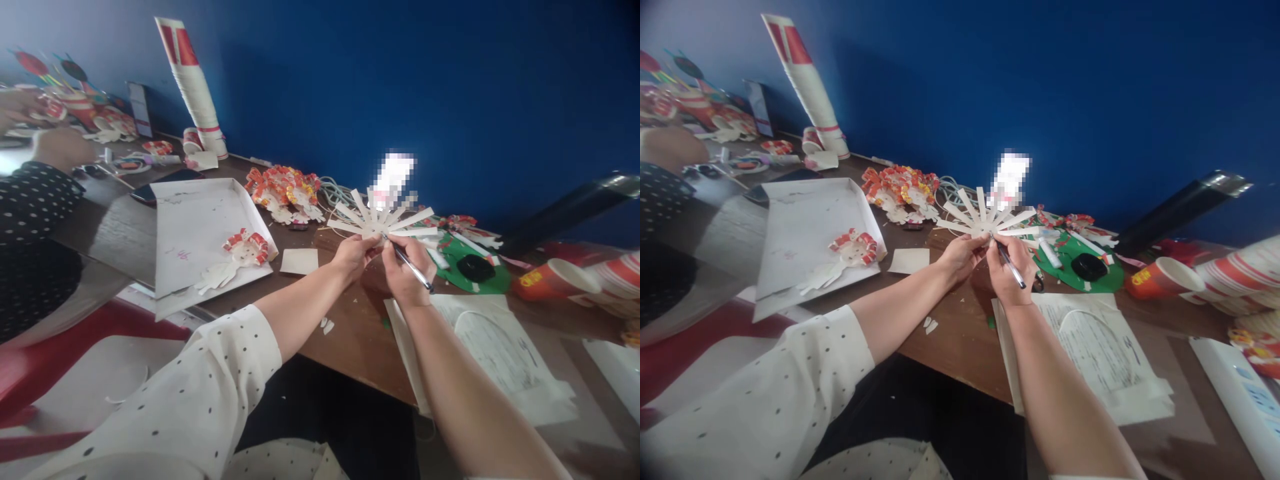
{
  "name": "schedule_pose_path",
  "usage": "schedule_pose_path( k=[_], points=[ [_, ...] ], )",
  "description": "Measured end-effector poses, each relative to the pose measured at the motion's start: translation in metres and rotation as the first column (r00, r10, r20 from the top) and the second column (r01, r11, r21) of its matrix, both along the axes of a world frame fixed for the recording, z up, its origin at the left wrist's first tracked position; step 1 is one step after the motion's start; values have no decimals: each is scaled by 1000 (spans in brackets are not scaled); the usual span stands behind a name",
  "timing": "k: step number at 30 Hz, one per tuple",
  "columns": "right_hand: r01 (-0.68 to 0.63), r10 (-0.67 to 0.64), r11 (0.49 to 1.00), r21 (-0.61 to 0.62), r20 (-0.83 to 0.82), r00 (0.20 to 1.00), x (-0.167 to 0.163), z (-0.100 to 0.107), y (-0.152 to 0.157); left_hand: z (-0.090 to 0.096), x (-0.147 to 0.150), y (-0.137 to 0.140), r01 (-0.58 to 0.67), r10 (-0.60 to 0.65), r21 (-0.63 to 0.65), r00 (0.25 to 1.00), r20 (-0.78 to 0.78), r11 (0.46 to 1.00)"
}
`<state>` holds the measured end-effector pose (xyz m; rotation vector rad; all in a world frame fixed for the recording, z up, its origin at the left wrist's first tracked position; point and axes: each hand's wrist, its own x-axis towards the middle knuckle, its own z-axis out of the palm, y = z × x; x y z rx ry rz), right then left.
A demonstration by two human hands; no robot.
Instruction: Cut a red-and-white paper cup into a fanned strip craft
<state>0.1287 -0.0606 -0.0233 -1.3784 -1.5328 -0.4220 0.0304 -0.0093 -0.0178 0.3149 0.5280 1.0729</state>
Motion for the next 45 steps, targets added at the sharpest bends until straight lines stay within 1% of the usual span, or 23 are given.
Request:
schedule_pose_path(
  k=[17,25,33,38,45],
  points=[
    [5,-5,1000,7,-4,1000,-1,1,0,1,-1,-1,6,-6,24,1000,-1,1000],
    [13,-13,1000,14,7,1000,-1,0,0,5,-2,-2,6,-6,-8,1000,-16,1000],
    [-2,2,1000,12,-4,1000,-2,0,0,2,-1,-1,12,-11,20,1000,-9,1000],
    [11,-11,1000,-11,8,1000,0,-1,0,4,-1,-1,2,-2,11,1000,-17,1000],
    [-12,12,1000,7,15,1000,1,-2,0,2,-1,-1,14,-13,24,1000,-26,1000]
  ],
)
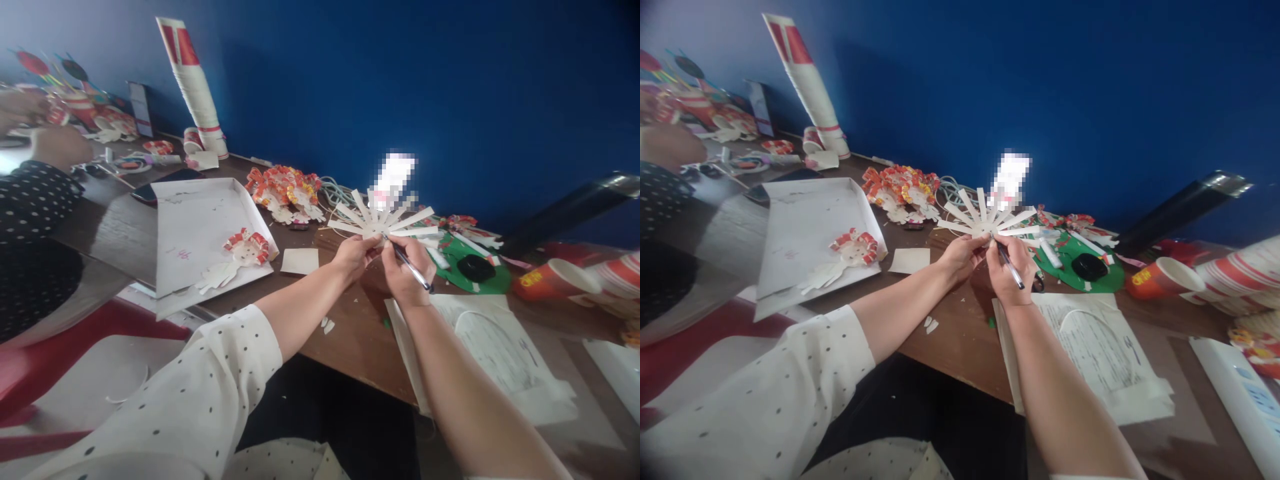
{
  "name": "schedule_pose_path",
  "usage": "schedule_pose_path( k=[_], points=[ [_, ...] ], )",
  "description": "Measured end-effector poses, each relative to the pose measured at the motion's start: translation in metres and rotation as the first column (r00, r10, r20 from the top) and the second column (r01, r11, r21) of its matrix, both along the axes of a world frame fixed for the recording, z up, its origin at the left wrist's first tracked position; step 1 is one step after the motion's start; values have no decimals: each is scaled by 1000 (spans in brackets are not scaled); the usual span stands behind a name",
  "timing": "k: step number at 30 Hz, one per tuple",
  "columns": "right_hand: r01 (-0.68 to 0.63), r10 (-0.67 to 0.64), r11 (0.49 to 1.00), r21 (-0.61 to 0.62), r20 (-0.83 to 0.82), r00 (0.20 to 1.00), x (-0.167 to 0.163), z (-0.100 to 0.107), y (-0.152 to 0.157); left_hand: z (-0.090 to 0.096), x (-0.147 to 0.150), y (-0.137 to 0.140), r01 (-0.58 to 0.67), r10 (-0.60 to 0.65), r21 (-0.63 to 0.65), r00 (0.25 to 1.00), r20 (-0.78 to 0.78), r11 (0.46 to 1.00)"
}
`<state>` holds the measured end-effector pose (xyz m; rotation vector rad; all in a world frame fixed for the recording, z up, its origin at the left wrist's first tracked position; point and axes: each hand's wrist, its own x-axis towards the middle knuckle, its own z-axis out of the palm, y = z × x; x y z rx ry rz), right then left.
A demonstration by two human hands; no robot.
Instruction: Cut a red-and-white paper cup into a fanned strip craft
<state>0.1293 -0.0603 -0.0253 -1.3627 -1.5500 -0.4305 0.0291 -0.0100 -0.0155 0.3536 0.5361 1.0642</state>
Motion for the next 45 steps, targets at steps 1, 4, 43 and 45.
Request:
schedule_pose_path(
  k=[1,4,43,45],
  points=[
    [-1,1,1000,-1,2,1000,0,0,0,0,0,0,4,-4,1,1000,0,1000],
    [2,-2,1000,-2,8,1000,0,0,0,-1,0,0,11,-11,-4,1000,4,1000],
    [314,-121,949,26,-890,440,89,-1,24,-4,-9,15,-123,138,112,980,-145,986],
    [263,-97,965,14,-910,404,96,-4,25,-3,-9,15,-129,143,107,980,-140,986]
  ],
)
